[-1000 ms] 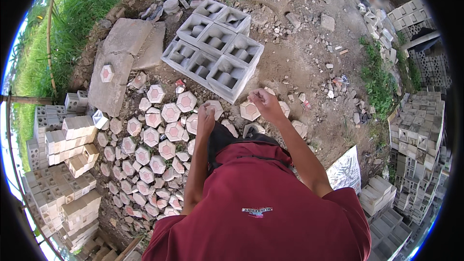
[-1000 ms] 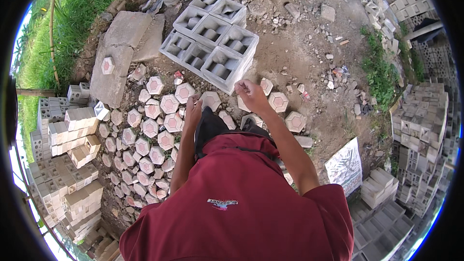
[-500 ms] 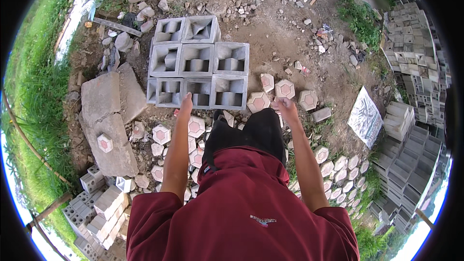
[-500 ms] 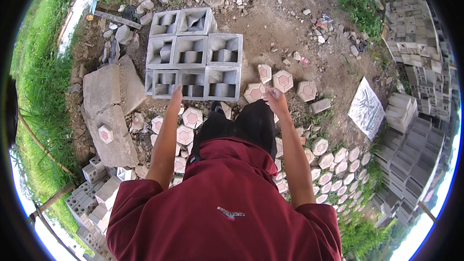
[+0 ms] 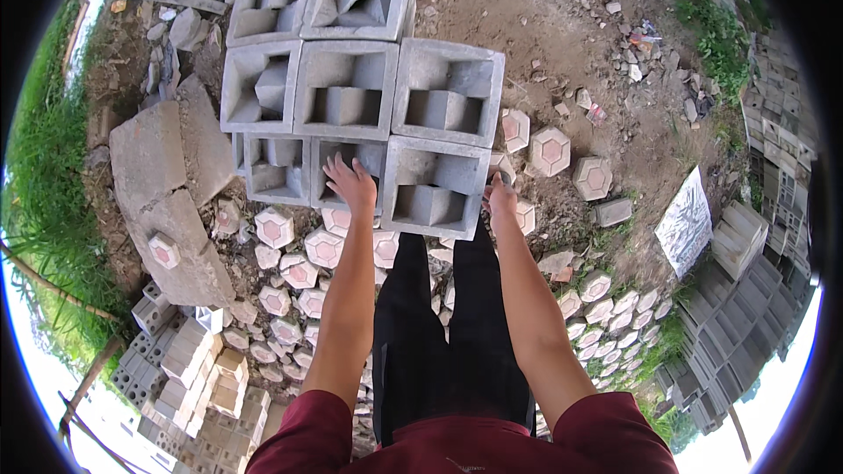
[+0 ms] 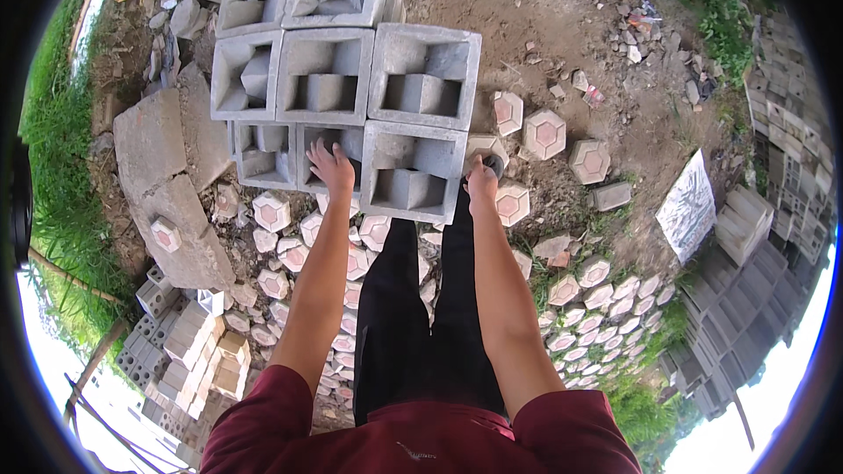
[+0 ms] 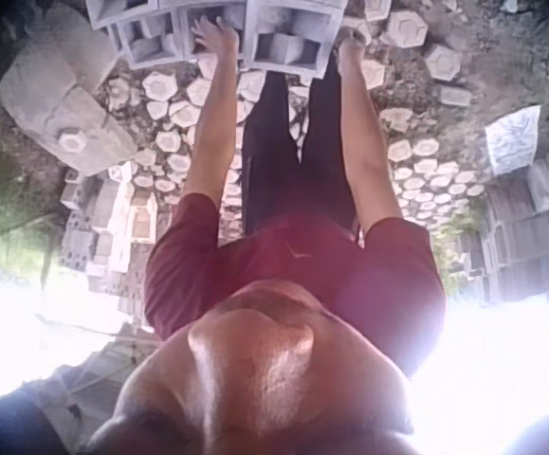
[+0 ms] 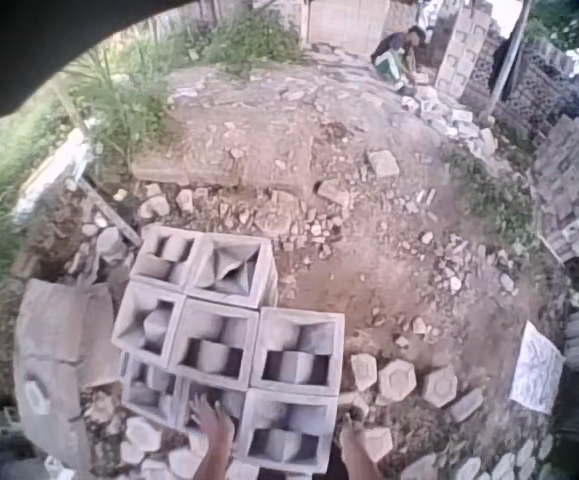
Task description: The person picks up concrete ventilation blocks one by one from the ground and places them onto existing stacks in a manufacturing yard.
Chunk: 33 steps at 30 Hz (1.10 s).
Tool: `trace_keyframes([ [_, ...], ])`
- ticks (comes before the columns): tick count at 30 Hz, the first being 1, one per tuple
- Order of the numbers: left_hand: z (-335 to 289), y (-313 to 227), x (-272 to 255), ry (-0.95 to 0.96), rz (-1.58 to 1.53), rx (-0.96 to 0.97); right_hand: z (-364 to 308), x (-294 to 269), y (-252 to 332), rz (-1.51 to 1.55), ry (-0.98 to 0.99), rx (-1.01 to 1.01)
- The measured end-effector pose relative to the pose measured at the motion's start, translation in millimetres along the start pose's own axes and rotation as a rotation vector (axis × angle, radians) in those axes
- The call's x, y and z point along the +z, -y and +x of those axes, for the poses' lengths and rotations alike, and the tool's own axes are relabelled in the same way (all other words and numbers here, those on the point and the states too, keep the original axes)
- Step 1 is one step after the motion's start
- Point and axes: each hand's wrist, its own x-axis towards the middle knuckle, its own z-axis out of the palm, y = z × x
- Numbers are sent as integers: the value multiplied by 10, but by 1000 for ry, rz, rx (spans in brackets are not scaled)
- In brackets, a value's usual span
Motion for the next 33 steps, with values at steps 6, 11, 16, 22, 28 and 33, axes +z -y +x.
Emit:
trace_keyframes([
  [6, 116, 246, 502, 70, -231, 81, 538, 302, -208, 221, 129, -143],
  [11, 25, 327, 460, 201, -395, -84, 478, 380, -337, 342, 370, -28],
  [16, -326, -353, -139, 514, -639, -634, 90, 6, -370, 393, 368, 205],
  [22, -1048, -1067, -1529, 861, -798, -621, -1419, -708, -193, 431, 310, 170],
  [28, -1578, -1391, -2538, 1005, -870, -558, -3107, -1383, 244, 562, 420, -137],
  [33, -1719, -1671, -2959, 1158, -1145, -490, -3824, -1786, 114, 227, 277, -541],
])
